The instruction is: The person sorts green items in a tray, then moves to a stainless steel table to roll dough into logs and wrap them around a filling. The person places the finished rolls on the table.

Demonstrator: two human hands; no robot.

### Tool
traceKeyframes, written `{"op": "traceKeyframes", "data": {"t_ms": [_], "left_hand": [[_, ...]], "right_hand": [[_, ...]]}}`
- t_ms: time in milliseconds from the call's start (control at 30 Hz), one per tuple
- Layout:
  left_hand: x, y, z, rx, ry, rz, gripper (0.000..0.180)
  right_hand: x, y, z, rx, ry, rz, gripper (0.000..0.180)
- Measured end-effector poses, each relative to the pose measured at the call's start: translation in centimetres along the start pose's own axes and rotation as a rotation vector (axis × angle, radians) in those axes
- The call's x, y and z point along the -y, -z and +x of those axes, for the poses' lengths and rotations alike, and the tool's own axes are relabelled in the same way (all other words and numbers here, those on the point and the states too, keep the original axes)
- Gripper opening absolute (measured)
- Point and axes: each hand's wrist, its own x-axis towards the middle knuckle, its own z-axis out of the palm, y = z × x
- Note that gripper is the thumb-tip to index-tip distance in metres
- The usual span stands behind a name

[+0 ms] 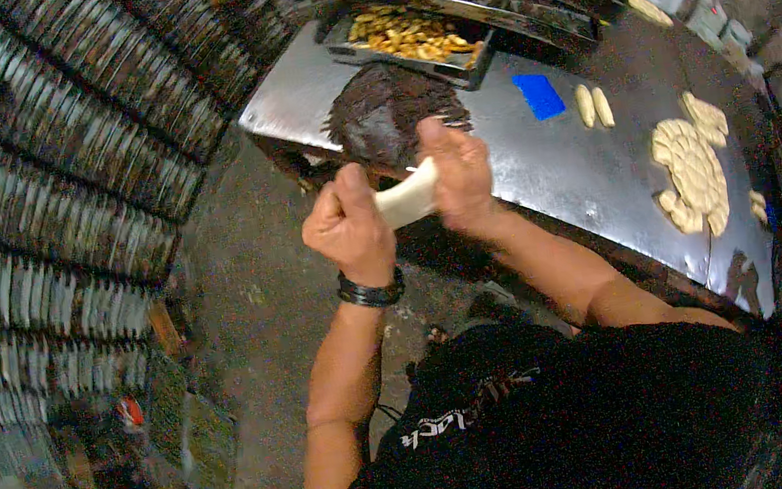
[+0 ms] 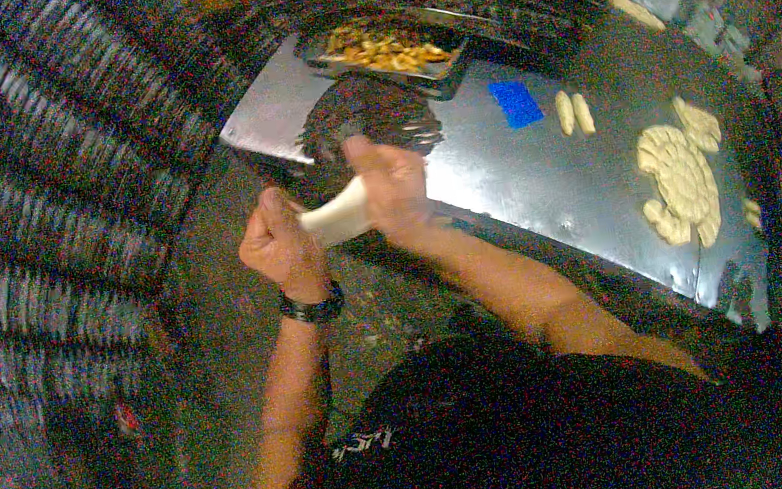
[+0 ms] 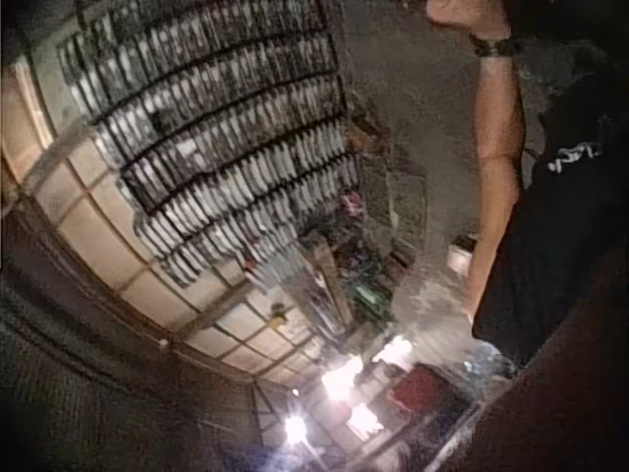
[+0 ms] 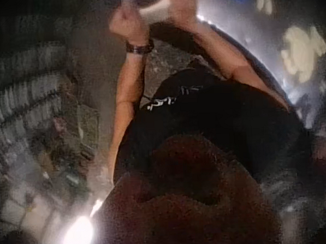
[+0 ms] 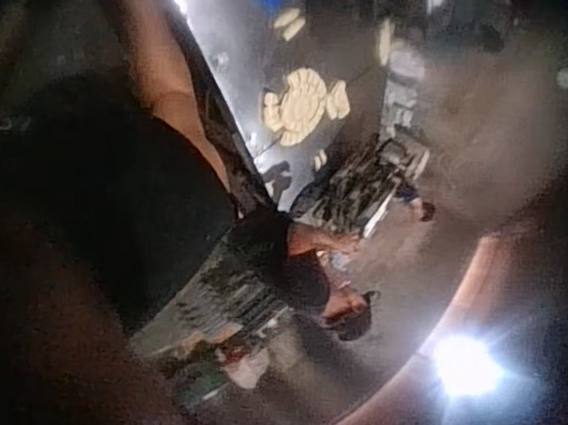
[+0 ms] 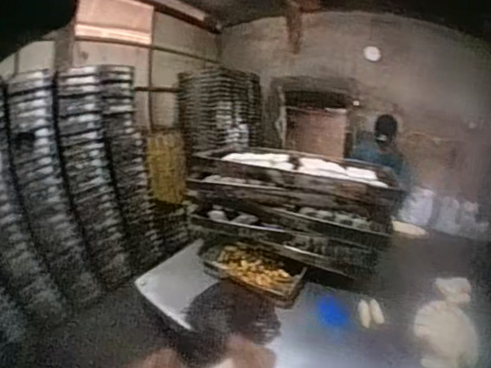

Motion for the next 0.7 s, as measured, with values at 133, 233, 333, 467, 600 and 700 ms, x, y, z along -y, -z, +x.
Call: {"op": "traceKeyframes", "data": {"t_ms": [133, 233, 333, 467, 600, 700], "left_hand": [[1.0, 3.2, -1.2, -0.037, 0.013, 0.241, 0.043], [5.0, 6.3, -2.3, -0.003, 0.183, 0.564, 0.05], [8.7, 6.5, -5.9, 0.029, 0.413, 0.394, 0.053], [14.0, 4.0, -8.0, 0.084, 1.151, -0.071, 0.049], [15.6, -1.4, -6.8, 0.308, 1.229, -0.446, 0.05], [16.4, -7.9, -6.8, 0.36, 1.126, -0.234, 0.043]], "right_hand": [[-2.3, 0.7, -2.1, -0.076, 0.049, -0.382, 0.05], [-4.8, 3.2, -5.8, 0.145, 0.036, -0.707, 0.044], [-2.1, 6.5, -5.3, 0.175, -0.428, -0.467, 0.038], [0.3, 10.7, -2.2, 0.606, -0.676, -0.424, 0.024], [13.3, 10.5, 5.0, 0.227, 0.273, -0.775, 0.018], [17.3, 17.8, 4.2, -0.206, 0.903, -0.866, 0.027]]}}
